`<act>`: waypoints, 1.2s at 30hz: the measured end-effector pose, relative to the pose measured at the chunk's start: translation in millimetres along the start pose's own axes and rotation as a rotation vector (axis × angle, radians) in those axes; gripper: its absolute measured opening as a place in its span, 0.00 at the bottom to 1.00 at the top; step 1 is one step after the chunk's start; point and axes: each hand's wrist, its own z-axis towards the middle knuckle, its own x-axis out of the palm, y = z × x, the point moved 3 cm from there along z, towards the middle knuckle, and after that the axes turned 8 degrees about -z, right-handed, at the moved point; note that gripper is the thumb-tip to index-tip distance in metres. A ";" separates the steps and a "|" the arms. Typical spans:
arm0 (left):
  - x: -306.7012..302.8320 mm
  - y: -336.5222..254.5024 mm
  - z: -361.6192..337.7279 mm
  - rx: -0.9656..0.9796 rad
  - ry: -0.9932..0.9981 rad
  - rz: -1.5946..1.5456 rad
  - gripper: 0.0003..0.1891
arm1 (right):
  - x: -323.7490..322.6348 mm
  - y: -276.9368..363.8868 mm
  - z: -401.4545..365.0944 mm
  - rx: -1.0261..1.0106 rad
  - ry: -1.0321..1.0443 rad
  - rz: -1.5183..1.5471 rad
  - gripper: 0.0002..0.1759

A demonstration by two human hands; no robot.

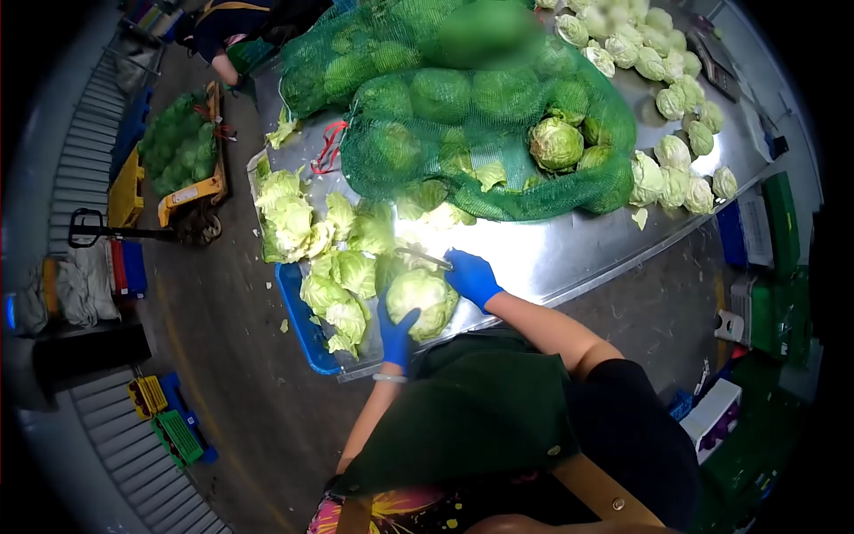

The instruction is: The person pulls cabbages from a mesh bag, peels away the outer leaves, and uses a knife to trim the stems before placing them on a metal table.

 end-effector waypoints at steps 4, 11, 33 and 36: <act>-26.2 3.9 0.5 -0.184 -0.085 -0.421 0.38 | -1.5 -49.7 15.7 0.189 -0.043 -0.053 0.13; -9.7 -27.6 17.7 -0.171 0.090 -0.285 0.41 | -76.0 9.8 14.8 -0.068 -0.168 -0.039 0.34; 48.3 -36.5 33.8 0.248 0.075 0.630 0.52 | -42.6 36.3 -3.2 -0.194 0.040 0.013 0.20; 51.3 -35.8 36.7 0.179 0.048 0.642 0.50 | -30.1 23.6 20.1 -0.125 0.057 -0.050 0.21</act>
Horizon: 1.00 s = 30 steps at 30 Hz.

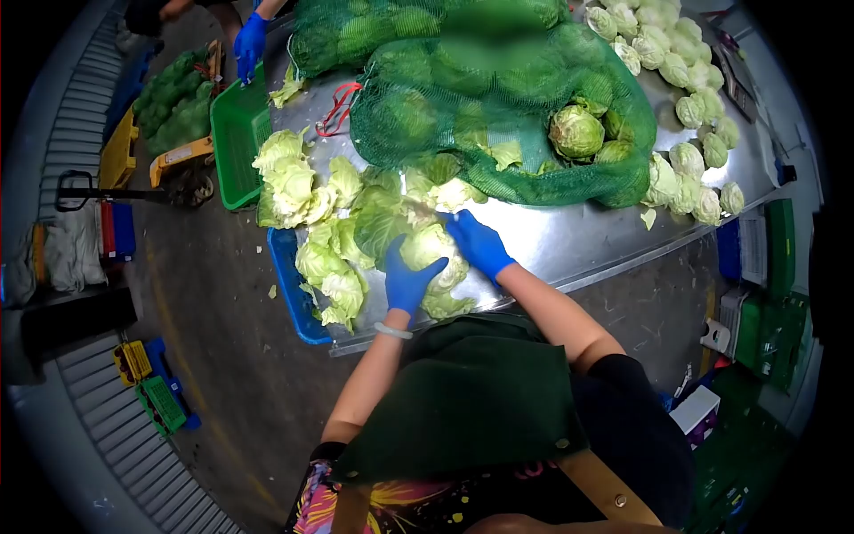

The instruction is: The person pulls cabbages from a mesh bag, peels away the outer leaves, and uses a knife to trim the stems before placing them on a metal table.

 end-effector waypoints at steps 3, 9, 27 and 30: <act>-1.7 9.3 1.0 -0.002 -0.002 0.070 0.50 | 11.5 -30.2 18.4 0.232 0.062 -0.003 0.21; -49.7 44.4 -9.6 0.076 0.292 -0.196 0.54 | 27.4 -70.6 -1.5 0.297 0.070 0.068 0.20; -7.8 -18.2 -14.9 0.343 -0.184 0.537 0.51 | -11.4 30.0 -5.9 0.121 0.065 0.213 0.32; -8.3 -10.5 6.5 0.242 -0.150 0.417 0.56 | -25.1 43.1 -8.1 -0.052 -0.002 0.060 0.22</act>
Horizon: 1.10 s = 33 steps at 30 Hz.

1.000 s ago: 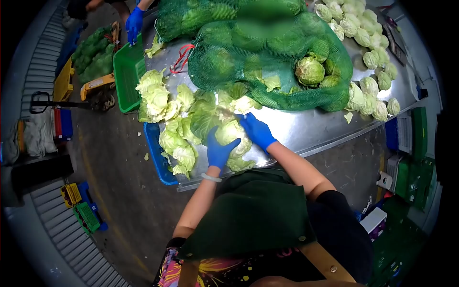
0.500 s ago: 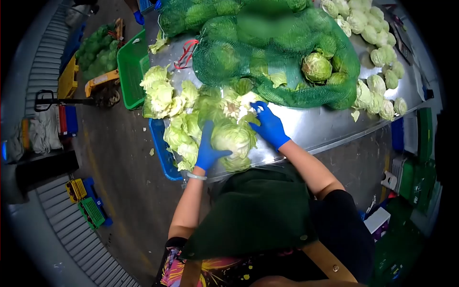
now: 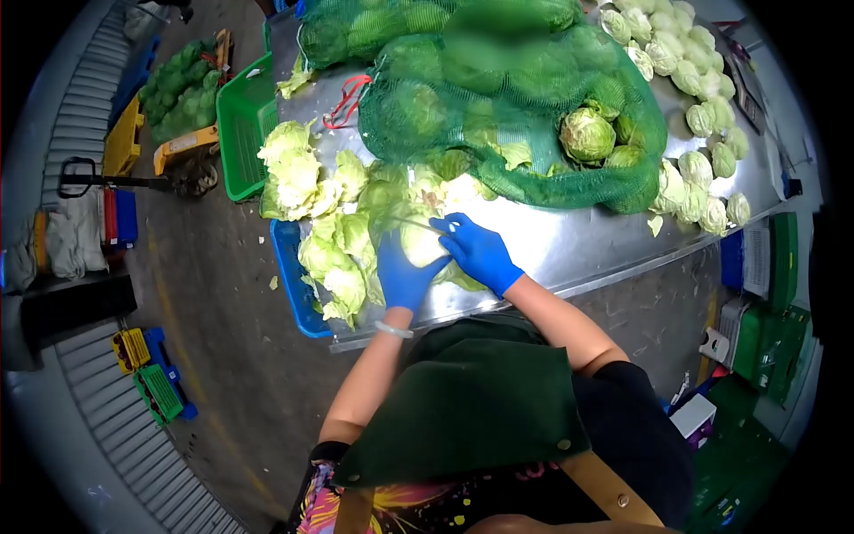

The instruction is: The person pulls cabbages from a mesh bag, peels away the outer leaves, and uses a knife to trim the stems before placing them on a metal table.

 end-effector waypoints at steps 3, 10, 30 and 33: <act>5.9 -0.5 3.8 -0.053 0.063 -0.004 0.60 | 10.7 -3.6 1.4 -0.153 -0.053 -0.290 0.22; 8.7 -17.7 11.3 -0.024 0.027 0.164 0.57 | 12.5 -13.3 44.8 -0.143 -0.045 -0.342 0.12; 16.7 -25.0 2.7 0.008 0.163 0.152 0.60 | 22.9 -75.3 74.0 0.023 0.135 -0.492 0.16; 12.6 -14.7 -21.0 0.208 -0.004 0.073 0.57 | 14.9 -65.3 51.3 0.146 0.133 -0.237 0.20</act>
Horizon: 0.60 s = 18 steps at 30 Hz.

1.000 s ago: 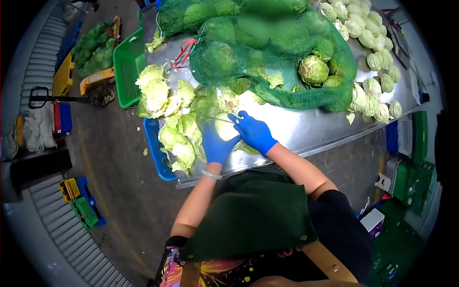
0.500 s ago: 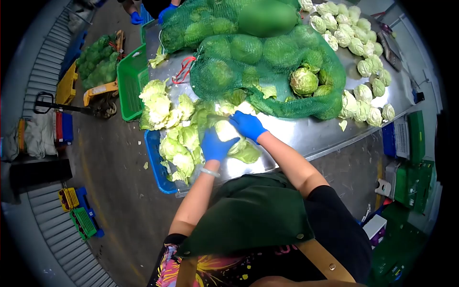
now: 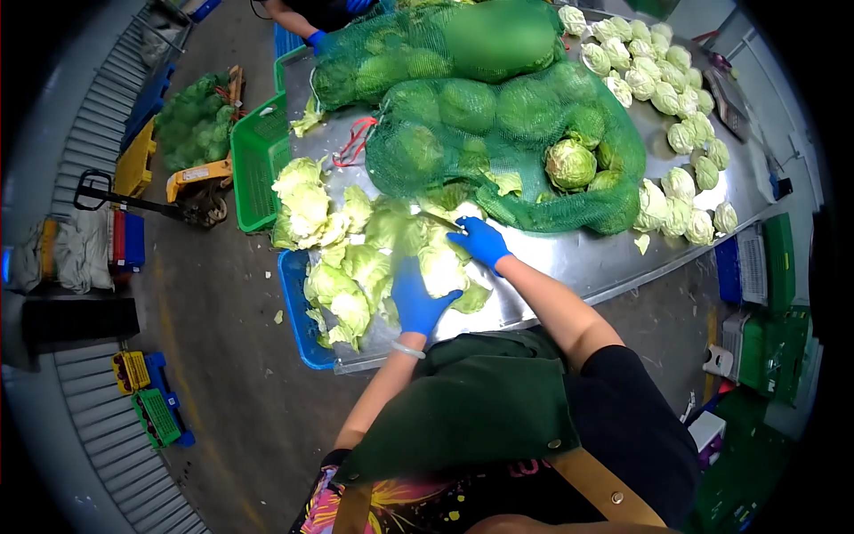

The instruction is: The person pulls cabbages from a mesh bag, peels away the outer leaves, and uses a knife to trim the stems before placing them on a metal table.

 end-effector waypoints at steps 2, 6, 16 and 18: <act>-8.6 5.8 -13.2 0.039 0.039 -0.064 0.57 | 2.8 3.6 -24.6 0.105 -0.121 0.183 0.25; -28.9 9.0 -26.4 0.123 0.232 -0.046 0.58 | 30.9 -62.0 -2.6 0.293 -0.153 0.215 0.26; -32.8 -0.9 -15.5 0.168 0.117 0.016 0.29 | -10.6 15.1 -71.1 -0.129 -0.155 0.528 0.22; -30.4 2.7 -9.6 0.205 0.087 0.082 0.26 | -1.0 26.2 -81.8 -0.044 -0.113 0.553 0.24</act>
